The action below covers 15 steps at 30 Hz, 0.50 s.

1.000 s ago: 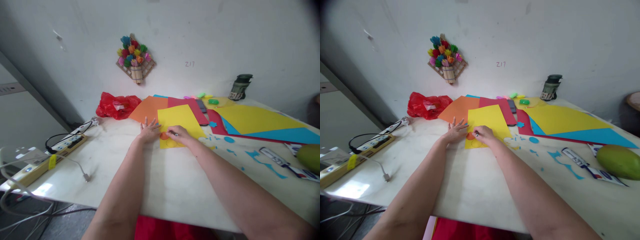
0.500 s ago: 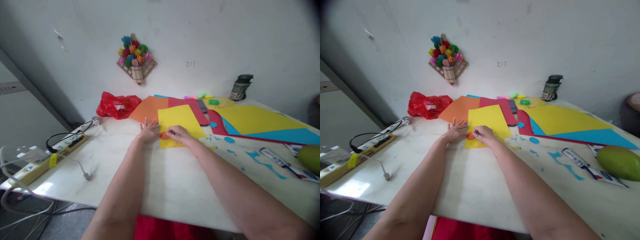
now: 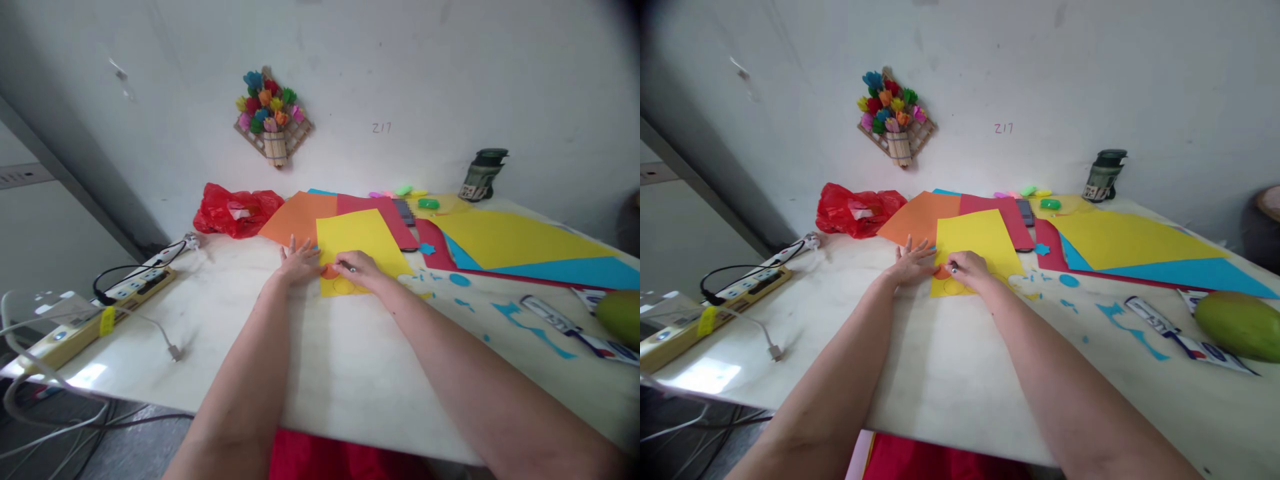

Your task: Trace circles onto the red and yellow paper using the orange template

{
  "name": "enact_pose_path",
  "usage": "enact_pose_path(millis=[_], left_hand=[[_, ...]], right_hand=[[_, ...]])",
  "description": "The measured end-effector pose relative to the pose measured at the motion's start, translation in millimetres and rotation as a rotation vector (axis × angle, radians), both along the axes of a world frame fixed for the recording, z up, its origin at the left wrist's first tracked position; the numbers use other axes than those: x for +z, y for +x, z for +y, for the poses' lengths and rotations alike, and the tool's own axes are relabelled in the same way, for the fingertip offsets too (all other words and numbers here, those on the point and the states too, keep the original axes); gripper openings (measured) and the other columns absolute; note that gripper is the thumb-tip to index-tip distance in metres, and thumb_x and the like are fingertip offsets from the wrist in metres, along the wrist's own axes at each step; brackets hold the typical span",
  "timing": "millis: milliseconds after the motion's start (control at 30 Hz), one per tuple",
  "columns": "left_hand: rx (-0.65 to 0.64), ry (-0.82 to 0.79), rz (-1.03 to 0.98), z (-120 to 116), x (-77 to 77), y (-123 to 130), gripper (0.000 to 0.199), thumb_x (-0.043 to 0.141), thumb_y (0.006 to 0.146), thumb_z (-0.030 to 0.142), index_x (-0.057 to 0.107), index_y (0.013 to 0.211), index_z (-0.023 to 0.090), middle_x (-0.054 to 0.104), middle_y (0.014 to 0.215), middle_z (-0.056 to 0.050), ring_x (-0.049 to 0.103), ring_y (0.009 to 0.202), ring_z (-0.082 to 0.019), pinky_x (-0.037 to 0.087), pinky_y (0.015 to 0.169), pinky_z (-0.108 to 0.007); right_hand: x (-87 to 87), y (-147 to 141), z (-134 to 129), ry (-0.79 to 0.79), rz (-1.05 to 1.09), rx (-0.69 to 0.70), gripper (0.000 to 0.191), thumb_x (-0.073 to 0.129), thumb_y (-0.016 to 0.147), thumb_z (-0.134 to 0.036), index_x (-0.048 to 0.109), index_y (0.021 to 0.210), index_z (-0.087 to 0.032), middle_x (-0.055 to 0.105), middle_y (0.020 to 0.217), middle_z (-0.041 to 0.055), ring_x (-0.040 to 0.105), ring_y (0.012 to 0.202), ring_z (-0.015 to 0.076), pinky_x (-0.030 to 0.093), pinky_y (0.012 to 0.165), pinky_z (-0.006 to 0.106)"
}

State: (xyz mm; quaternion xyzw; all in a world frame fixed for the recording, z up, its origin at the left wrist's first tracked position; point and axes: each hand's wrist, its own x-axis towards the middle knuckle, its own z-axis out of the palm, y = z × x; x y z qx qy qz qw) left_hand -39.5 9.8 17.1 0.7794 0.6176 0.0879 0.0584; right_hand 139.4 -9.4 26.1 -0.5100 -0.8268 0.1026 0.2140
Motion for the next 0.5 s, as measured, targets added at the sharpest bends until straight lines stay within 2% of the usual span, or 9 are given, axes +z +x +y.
enact_pose_path(millis=[500], left_hand=[[-0.034, -0.007, 0.042, -1.1, -1.0, 2.7, 0.058, 0.038, 0.067, 0.062, 0.037, 0.119, 0.037, 0.015, 0.136, 0.007, -0.018, 0.119, -0.030, -0.006, 0.090, -0.057]], right_hand=[[-8.5, 0.2, 6.0, 0.044, 0.005, 0.008, 0.021, 0.044, 0.072, -0.037, 0.058, 0.072, -0.021, 0.061, 0.072, -0.0003, 0.051, 0.065, 0.0111, 0.027, 0.051, 0.020]])
